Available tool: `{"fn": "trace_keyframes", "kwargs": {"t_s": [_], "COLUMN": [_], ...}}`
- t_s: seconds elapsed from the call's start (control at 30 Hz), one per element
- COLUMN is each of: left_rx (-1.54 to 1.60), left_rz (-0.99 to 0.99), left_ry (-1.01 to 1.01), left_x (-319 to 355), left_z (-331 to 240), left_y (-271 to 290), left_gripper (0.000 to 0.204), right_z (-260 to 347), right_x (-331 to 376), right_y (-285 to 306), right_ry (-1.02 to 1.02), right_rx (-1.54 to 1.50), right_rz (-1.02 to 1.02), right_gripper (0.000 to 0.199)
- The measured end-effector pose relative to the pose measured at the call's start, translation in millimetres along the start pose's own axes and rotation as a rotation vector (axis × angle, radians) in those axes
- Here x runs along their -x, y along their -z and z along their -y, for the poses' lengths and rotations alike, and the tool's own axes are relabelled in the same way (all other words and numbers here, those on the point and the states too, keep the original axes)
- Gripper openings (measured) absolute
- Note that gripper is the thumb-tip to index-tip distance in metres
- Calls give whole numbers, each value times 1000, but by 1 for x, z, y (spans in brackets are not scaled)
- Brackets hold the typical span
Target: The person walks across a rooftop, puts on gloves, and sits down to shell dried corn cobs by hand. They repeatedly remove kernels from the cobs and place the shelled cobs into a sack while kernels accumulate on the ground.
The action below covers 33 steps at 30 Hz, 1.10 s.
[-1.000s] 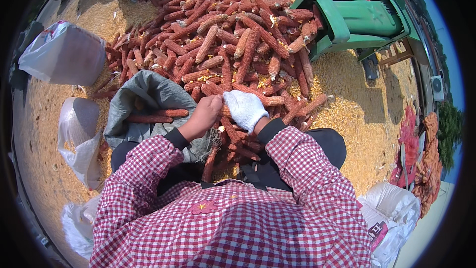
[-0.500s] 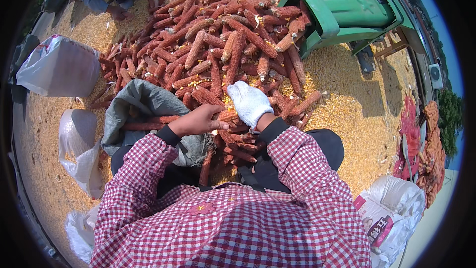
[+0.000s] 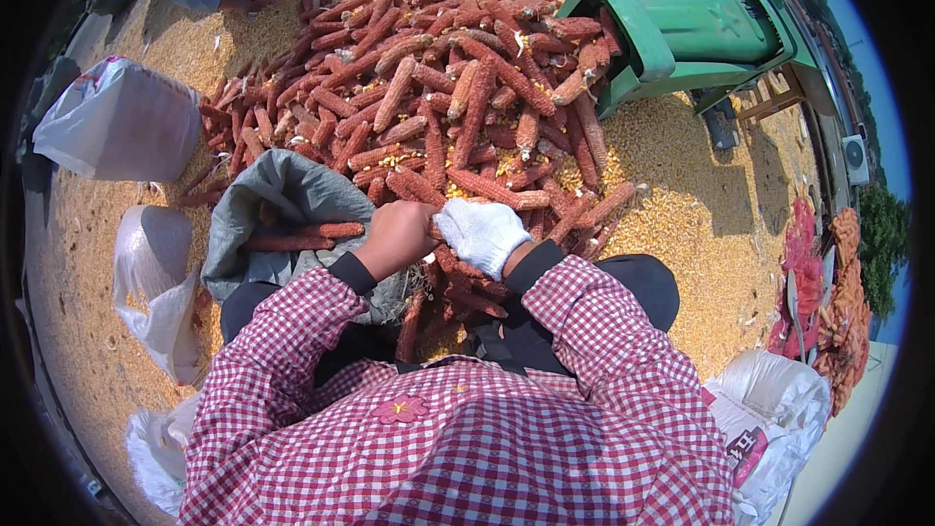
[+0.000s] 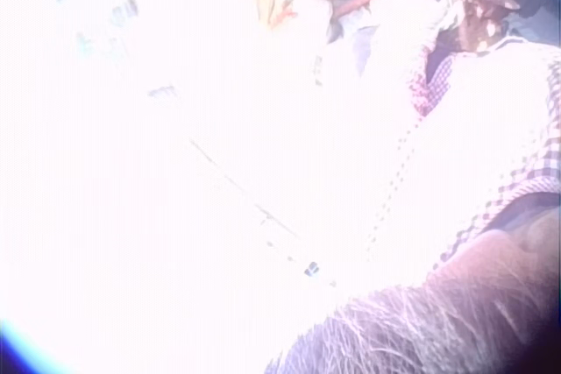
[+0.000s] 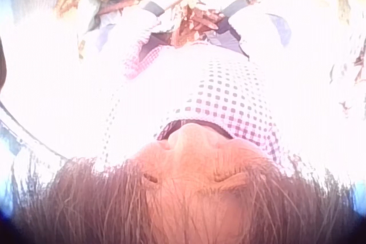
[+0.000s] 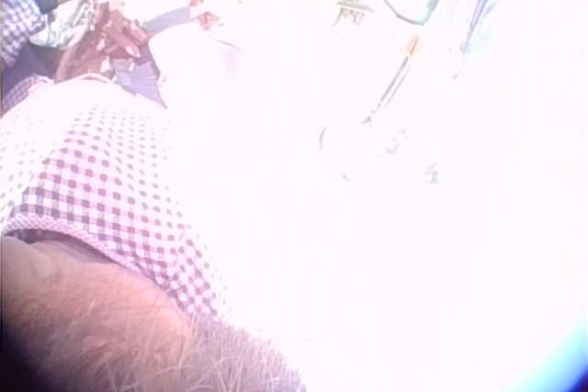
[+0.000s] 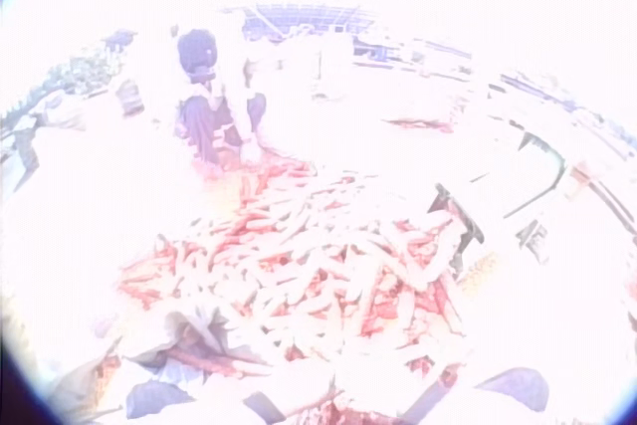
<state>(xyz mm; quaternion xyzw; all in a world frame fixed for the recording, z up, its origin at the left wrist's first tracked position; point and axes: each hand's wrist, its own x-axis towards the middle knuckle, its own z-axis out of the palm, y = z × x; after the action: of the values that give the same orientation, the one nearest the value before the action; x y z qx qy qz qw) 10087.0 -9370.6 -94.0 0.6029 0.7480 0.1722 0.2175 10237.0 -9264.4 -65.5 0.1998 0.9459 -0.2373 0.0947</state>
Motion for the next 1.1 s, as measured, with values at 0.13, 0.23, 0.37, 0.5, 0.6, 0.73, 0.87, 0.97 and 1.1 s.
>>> {"fn": "trace_keyframes", "kwargs": {"t_s": [0.13,0.23,0.37,0.5,0.6,0.73,0.87,0.97,1.1], "left_rx": [-97,-202,-313,-199,-150,-61,4,28,50], "left_rz": [-82,-167,-250,-180,-117,-116,-167,-230,-238], "left_ry": [-86,-229,-351,-192,-70,46,76,-15,-41], "left_x": [2,4,2,-4,-11,-10,-10,-7,-5], "left_z": [4,2,-3,3,3,8,3,-3,-5], "left_y": [-4,-7,-4,-7,-1,5,10,12,9], "left_gripper": [9,6,5,7,10,23,34,38,40], "right_z": [-2,-25,-19,8,-17,-26,-24,-26,-24], "right_x": [-6,-12,-7,-4,1,1,3,5,9], "right_y": [-28,-55,-37,19,4,17,37,48,49], "right_ry": [-30,8,-610,-881,-723,-710,-629,-580,-478], "right_rx": [118,83,-1293,-1286,-1324,-1388,-1030,-902,-1118], "right_rz": [-102,-54,164,135,61,-30,-247,-279,-55], "right_gripper": [28,26,27,36,34,34,44,42,34]}}
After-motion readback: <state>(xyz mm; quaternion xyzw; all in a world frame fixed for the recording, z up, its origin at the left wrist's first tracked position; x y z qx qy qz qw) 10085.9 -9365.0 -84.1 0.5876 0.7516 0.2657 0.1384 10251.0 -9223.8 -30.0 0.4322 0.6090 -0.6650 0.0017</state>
